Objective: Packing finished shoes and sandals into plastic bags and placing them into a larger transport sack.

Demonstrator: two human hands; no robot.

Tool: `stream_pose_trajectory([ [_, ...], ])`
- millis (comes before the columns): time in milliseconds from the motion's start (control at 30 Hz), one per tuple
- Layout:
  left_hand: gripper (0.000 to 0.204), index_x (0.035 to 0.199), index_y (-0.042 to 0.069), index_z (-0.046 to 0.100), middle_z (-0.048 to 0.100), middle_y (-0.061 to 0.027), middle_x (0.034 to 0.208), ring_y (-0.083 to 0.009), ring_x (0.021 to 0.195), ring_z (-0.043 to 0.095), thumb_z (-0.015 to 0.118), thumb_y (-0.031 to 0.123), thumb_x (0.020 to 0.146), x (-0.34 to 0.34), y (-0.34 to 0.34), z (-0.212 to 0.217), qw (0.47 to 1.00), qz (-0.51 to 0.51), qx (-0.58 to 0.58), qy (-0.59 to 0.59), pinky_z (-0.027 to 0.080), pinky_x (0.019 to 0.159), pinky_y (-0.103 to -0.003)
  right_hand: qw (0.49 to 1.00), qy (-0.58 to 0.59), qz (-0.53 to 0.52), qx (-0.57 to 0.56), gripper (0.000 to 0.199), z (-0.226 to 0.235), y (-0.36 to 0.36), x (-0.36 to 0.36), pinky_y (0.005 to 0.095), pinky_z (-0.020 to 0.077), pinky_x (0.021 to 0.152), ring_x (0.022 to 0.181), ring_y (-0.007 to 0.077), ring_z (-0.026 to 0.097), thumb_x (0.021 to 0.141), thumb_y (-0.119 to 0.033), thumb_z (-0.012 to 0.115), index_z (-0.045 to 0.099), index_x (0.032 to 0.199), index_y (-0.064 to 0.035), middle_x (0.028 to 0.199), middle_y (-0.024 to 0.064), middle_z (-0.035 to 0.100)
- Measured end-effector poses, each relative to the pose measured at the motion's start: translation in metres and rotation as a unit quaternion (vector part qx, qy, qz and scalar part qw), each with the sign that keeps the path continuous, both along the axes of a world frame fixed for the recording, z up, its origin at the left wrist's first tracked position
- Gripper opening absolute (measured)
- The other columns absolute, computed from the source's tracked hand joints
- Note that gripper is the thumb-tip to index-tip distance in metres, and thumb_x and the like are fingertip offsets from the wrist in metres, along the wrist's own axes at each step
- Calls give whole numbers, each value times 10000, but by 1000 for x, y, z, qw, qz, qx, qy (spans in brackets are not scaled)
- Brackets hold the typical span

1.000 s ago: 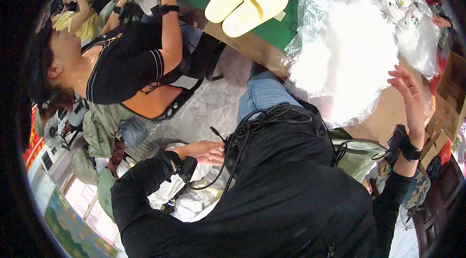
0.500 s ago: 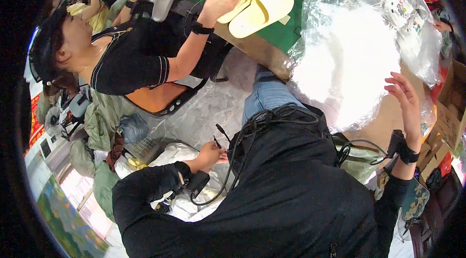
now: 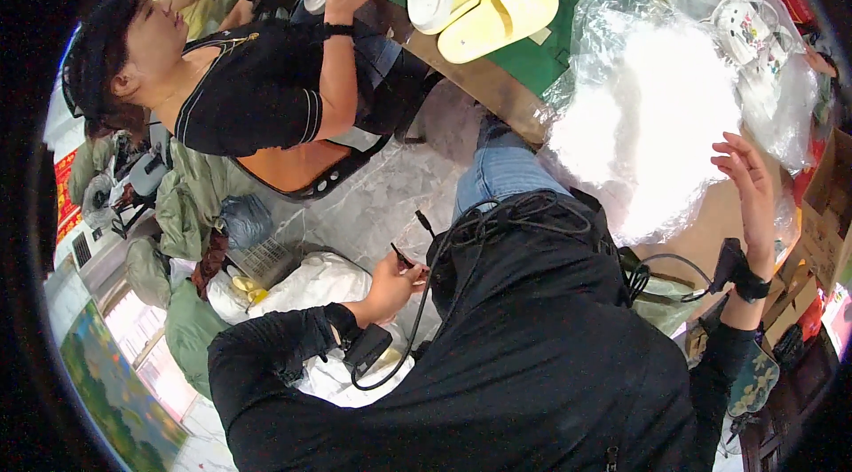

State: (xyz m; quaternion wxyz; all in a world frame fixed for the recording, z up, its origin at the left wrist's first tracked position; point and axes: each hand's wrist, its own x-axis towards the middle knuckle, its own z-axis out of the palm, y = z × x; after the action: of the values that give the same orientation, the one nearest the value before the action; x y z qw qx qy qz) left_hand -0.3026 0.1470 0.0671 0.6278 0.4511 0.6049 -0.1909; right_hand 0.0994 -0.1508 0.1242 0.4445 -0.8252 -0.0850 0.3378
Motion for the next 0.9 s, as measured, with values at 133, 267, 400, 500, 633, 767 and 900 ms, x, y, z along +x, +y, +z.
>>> stream_pose_trajectory([
  [133, 96, 948, -22, 447, 576, -105, 871, -175, 757, 609, 494, 11, 871, -16, 1, -9, 998, -42, -9, -40, 553, 645, -300, 1000, 8, 6, 6, 314, -3, 7, -2, 274, 411, 869, 939, 137, 541, 916, -194, 467, 507, 1178, -26, 1050, 65, 574],
  [267, 105, 969, -8, 435, 568, -108, 865, -179, 758, 606, 483, 35, 886, -28, 2, -22, 998, -61, -5, -19, 547, 660, -306, 1000, 7, 12, 10, 314, -3, 7, -5, 273, 409, 869, 933, 135, 542, 911, -196, 474, 511, 1174, -29, 1049, 63, 576],
  [400, 129, 996, -2, 422, 581, -125, 886, -176, 743, 609, 475, 51, 891, -22, -2, -11, 996, 51, -38, 69, 538, 658, -292, 1000, -4, 26, 1, 303, -8, 11, -3, 275, 412, 869, 938, 140, 544, 911, -187, 473, 516, 1167, -30, 1045, 62, 576],
  [500, 165, 1017, -10, 449, 596, -118, 916, -157, 725, 605, 504, 56, 877, -54, -13, -21, 991, 113, -65, -33, 524, 667, -269, 997, -10, 79, 7, 295, -9, 31, 8, 282, 420, 868, 947, 144, 544, 912, -176, 477, 518, 1160, -22, 1042, 62, 575],
  [633, 224, 1000, -55, 554, 618, -93, 874, -165, 795, 613, 593, 80, 826, -66, -18, -29, 987, 90, -121, 54, 501, 722, -267, 986, -37, 157, 34, 284, -15, 68, 26, 283, 432, 860, 962, 142, 542, 905, -150, 491, 519, 1151, -10, 1041, 60, 574],
  [767, 220, 962, -32, 603, 614, -43, 808, -121, 684, 572, 632, 126, 812, -48, -19, -25, 998, 30, -51, 34, 455, 636, -232, 958, -48, 280, 33, 268, -28, 128, 19, 261, 436, 839, 939, 128, 549, 885, -100, 505, 536, 1146, -49, 1023, 63, 591],
  [900, 112, 893, -11, 574, 593, -44, 757, -117, 687, 546, 581, 80, 828, -73, -23, -51, 986, -71, 111, -105, 434, 640, -249, 858, -36, 494, 137, 244, -45, 219, -21, 304, 473, 766, 857, 185, 600, 837, -104, 564, 584, 1072, -44, 977, 101, 633],
])
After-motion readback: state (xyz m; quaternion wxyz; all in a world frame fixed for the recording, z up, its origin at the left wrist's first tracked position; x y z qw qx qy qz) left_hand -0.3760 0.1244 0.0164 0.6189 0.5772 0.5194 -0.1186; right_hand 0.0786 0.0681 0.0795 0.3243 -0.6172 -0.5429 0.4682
